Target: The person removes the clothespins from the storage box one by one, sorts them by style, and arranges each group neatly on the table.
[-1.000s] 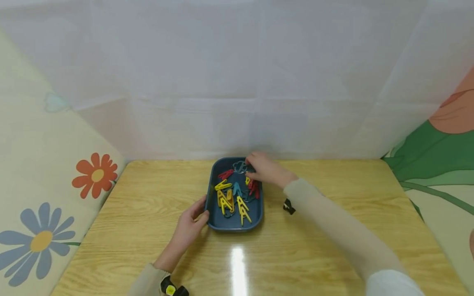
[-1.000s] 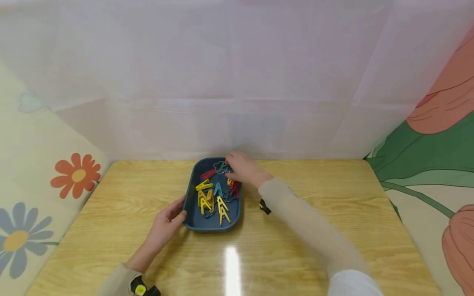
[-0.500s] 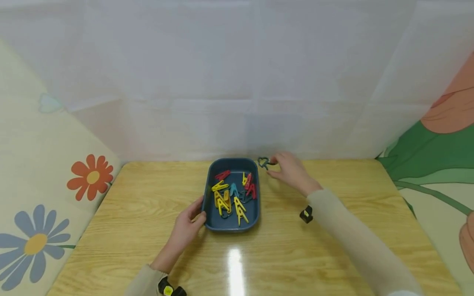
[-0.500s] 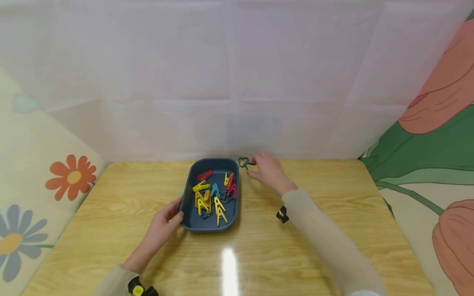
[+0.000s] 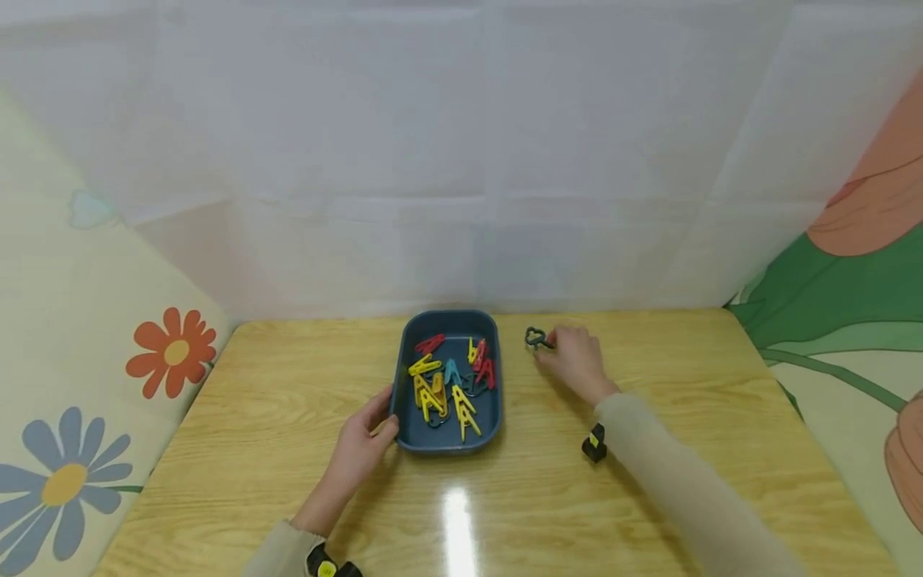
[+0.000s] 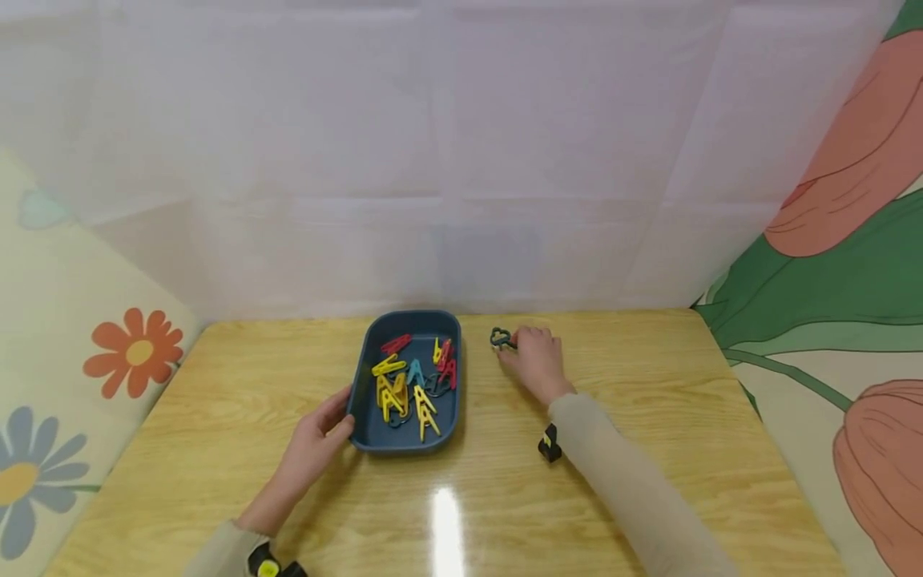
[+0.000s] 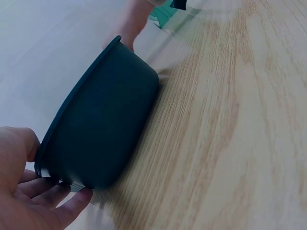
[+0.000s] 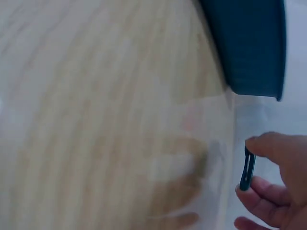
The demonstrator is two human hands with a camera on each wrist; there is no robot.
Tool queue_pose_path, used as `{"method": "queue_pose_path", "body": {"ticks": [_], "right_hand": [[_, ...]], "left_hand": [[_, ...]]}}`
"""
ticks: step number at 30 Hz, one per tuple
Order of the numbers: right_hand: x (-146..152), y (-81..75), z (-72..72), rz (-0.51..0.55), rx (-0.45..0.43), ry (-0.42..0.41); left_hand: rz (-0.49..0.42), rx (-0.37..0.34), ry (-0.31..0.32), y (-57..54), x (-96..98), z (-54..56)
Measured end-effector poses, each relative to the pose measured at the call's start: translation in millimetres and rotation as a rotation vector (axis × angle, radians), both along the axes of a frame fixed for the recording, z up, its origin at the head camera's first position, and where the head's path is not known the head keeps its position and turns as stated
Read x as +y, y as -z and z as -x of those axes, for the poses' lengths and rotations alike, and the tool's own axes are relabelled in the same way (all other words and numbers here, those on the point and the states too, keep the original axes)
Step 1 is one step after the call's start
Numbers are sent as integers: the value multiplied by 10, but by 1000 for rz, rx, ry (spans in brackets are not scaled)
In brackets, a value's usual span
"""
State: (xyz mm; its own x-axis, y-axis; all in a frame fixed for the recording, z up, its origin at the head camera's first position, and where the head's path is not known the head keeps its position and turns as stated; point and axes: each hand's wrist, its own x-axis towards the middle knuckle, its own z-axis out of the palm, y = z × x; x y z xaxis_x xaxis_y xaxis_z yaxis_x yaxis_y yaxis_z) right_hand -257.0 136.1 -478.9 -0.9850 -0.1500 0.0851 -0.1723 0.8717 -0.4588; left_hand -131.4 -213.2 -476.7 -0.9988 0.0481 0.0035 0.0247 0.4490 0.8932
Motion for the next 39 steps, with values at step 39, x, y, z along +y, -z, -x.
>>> {"method": "queue_pose_path", "body": {"ticks": [39], "right_hand": [[-93,128,-29,-75,-43,156]], "left_hand": [[-13,-14,-10,-11,15,-14]]}}
